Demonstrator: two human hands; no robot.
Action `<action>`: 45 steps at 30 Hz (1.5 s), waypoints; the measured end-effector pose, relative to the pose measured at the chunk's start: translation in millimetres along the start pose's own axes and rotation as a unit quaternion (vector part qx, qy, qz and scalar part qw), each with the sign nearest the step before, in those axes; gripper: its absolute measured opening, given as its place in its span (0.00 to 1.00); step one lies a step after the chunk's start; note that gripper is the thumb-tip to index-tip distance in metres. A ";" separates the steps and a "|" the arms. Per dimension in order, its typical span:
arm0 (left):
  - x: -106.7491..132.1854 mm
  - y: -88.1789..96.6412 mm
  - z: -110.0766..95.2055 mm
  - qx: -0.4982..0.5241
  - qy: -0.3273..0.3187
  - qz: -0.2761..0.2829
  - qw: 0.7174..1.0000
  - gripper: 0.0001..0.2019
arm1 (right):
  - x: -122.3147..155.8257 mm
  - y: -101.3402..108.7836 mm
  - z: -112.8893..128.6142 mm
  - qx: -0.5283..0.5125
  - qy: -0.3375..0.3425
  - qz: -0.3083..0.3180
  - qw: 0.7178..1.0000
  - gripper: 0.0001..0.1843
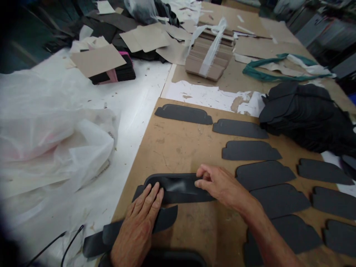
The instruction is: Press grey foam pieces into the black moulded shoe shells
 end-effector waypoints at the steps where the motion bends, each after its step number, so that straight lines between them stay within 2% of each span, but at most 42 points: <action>1: 0.3 0.5 -0.2 -0.004 -0.005 -0.005 1.000 0.32 | 3.5 0.2 -7.9 -0.047 -0.005 -0.009 0.999 0.09; 4: 1.8 1.7 -0.6 -0.010 -0.023 -0.016 1.000 0.34 | 10.7 -8.6 -25.8 -0.144 -0.030 -0.063 0.987 0.11; 7: 3.1 1.7 -0.9 -0.013 -0.037 -0.018 0.999 0.35 | 13.9 -22.5 -33.0 -0.205 -0.065 -0.126 0.968 0.12; 12: 4.8 -1.7 -2.2 -0.022 -0.047 -0.014 0.999 0.37 | 16.4 -31.2 -33.6 -0.239 -0.071 -0.197 0.948 0.15; 22: 7.4 -5.2 -0.5 -0.033 -0.055 0.002 0.998 0.39 | 17.1 -30.2 -35.9 -0.173 -0.037 -0.231 0.957 0.15; 29: 5.5 -3.8 -3.0 -0.026 -0.045 -0.032 0.998 0.37 | 15.3 -28.8 -34.5 -0.154 -0.039 -0.240 0.958 0.16; 35: 3.5 -2.8 -2.8 -0.010 -0.038 -0.019 0.999 0.38 | 14.2 -27.0 -32.0 -0.147 -0.055 -0.237 0.959 0.15; 45: 5.3 -4.9 -1.9 -0.001 -0.042 -0.021 0.999 0.36 | 13.7 -23.0 -26.3 -0.107 -0.022 -0.262 0.959 0.12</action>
Point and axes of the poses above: each hand's wrist, its own x-axis away from the middle knuckle, its own y-axis out of the back of the hand, z = x × y, the point moved 4 cm from there along -x, towards the middle knuckle, and after that the axes turned 6 degrees about -x, right-handed, at the moved point
